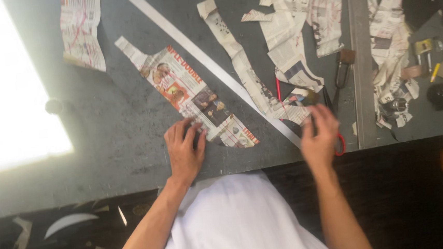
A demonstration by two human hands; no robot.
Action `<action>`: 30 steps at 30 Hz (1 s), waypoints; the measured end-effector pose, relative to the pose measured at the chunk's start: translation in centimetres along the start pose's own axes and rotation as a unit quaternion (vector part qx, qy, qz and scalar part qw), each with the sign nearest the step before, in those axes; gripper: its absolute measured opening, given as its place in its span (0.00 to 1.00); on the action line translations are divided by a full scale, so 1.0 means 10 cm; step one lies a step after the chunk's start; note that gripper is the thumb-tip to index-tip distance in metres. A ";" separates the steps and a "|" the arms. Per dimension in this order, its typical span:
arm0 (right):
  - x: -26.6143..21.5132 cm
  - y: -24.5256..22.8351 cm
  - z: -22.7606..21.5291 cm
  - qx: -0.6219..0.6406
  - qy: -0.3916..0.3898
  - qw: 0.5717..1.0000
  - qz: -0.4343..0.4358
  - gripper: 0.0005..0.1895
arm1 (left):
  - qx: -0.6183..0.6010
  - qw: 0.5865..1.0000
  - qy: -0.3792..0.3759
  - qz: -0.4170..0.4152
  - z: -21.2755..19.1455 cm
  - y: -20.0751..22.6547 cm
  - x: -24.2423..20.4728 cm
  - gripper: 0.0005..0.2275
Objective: The person uses scissors to cut strips of newspaper on a cluttered workbench. They repeatedly position newspaper pieces, cut them into narrower strips, and set the cut pieces aside. The process continues with multiple newspaper sections being trimmed and separated.
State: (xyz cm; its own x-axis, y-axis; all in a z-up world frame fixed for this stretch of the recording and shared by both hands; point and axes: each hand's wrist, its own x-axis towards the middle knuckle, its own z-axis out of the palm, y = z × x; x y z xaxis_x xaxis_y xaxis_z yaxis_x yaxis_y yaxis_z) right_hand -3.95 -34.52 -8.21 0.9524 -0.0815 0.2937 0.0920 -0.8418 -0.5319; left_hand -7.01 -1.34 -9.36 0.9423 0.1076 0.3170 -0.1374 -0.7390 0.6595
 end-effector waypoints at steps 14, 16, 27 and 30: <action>-0.35 0.89 -0.35 -0.009 -0.032 0.996 0.083 0.23 | 0.080 0.997 0.018 0.002 0.24 -0.11 -0.13 0.22; -0.42 0.93 -0.36 -0.015 -0.035 0.996 0.078 0.23 | 0.088 0.996 0.011 0.004 0.25 -0.13 -0.10 0.25; -0.46 0.86 -0.47 0.003 -0.101 0.993 0.060 0.29 | 0.113 0.992 -0.052 -0.026 0.28 -0.06 -0.18 0.45; -0.40 0.76 -0.56 0.001 -0.136 0.983 0.124 0.35 | 0.108 0.991 -0.072 -0.037 0.27 -0.05 -0.14 0.49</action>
State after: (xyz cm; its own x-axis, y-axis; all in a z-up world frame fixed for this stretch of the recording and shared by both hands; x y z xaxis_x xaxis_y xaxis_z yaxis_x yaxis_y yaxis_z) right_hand -8.72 -43.55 -8.99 0.9880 -0.1389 -0.0674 -0.1526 -0.8133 -0.5615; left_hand -7.42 -2.91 -11.93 0.9833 0.0817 0.1629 -0.0130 -0.8600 0.5102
